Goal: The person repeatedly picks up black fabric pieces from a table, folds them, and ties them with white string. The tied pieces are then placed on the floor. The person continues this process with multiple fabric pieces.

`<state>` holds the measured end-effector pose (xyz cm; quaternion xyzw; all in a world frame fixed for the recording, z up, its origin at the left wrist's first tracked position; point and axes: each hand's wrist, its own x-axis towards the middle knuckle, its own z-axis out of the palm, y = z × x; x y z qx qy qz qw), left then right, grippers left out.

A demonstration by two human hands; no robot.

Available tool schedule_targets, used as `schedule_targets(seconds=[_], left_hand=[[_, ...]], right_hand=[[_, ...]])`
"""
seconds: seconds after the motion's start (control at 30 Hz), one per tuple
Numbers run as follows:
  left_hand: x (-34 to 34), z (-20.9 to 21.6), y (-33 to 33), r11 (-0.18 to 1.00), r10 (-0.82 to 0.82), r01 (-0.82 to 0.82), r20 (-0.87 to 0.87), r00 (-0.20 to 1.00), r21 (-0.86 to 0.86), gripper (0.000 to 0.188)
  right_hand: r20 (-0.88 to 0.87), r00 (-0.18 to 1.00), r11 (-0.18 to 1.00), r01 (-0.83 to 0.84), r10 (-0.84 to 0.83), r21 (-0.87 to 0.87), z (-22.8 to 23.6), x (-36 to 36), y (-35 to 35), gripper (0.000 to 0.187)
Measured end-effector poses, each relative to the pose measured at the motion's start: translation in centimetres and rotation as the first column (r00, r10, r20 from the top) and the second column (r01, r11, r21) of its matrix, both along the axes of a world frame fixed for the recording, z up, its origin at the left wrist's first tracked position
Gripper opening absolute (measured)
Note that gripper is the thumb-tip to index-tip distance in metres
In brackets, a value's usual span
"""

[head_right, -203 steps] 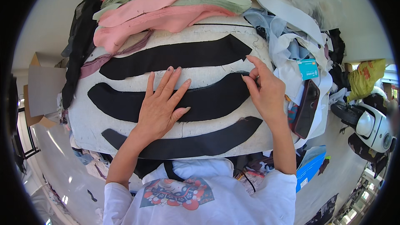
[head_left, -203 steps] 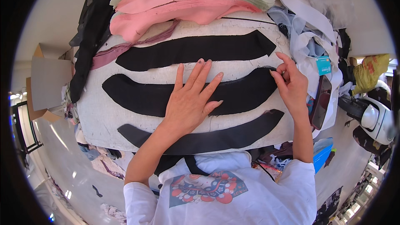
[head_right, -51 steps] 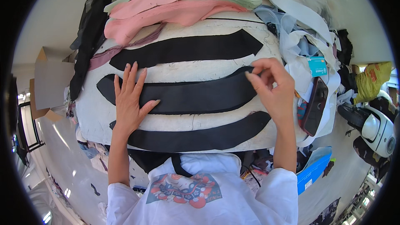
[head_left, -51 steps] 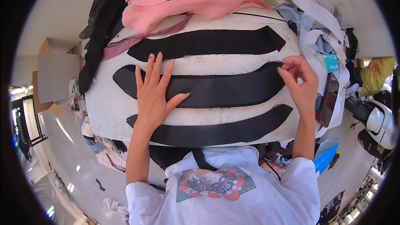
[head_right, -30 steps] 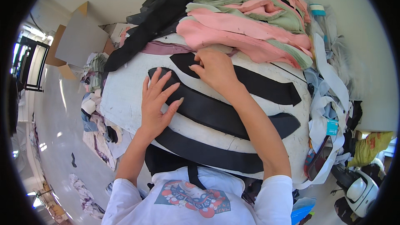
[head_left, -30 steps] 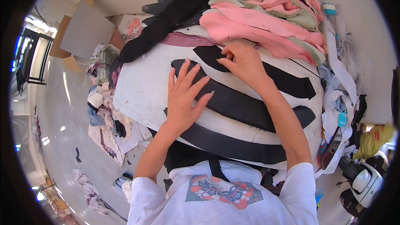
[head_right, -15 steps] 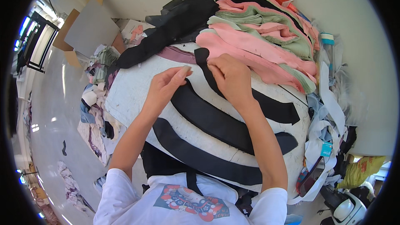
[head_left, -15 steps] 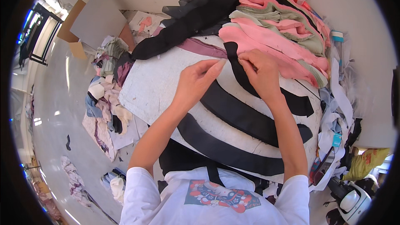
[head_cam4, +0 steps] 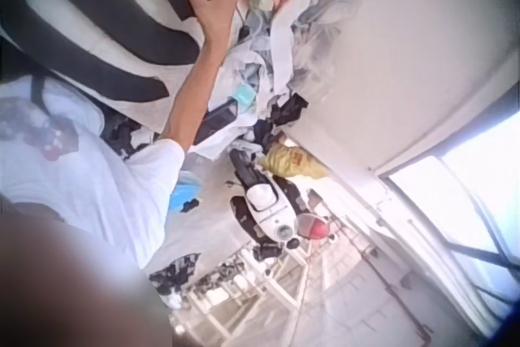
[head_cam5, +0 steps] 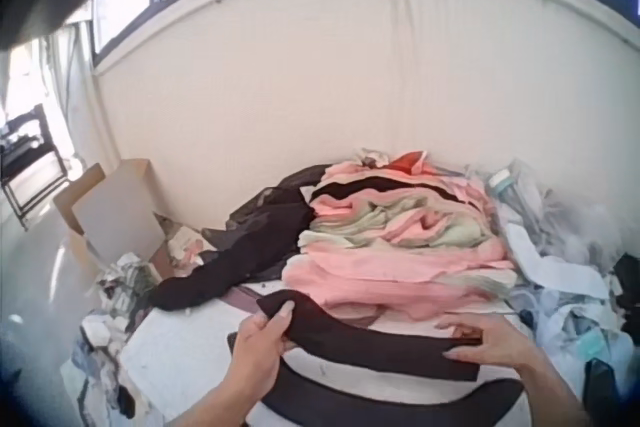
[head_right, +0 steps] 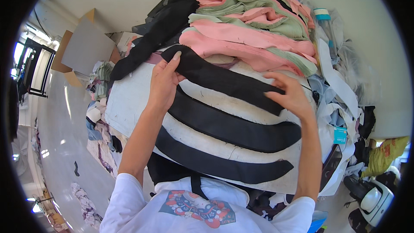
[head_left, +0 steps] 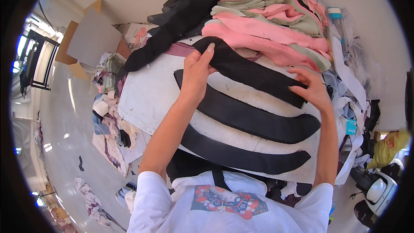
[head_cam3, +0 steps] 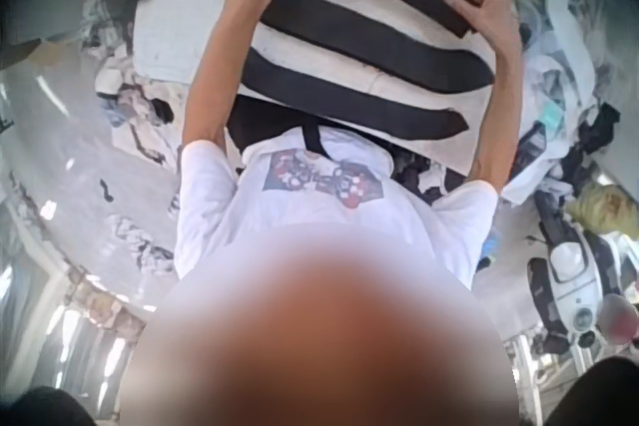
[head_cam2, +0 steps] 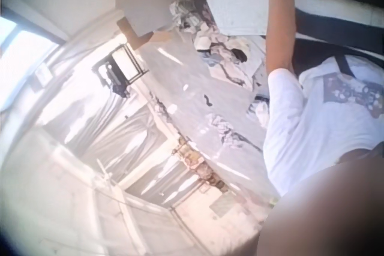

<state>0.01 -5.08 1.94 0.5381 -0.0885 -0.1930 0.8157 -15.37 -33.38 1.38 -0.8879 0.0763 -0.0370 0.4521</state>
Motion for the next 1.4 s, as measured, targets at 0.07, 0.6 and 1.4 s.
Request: schedule_targets(seconds=[0.07,0.6,1.4], left_hand=[[-0.1,-0.6,-0.1,0.998,-0.057,0.057,-0.007,0.998,-0.030,0.026],[-2.2,-3.4,10.4,0.844,0.120,-0.164,0.117,0.986,0.511,0.018],[-3.0,-5.0,6.3,0.301,-0.698,-0.542,0.568,0.435,0.785,0.049]], right_hand=[[-0.122,0.990,0.997,0.073,-0.069,0.028,2.5,-3.7,-2.3,0.043],[-0.305,0.951,0.967,0.036,0.045,0.254,2.2,-8.0,8.1,0.043],[-0.230,0.969,0.994,0.103,-0.091,0.041,0.5,-7.3,6.6,0.048]])
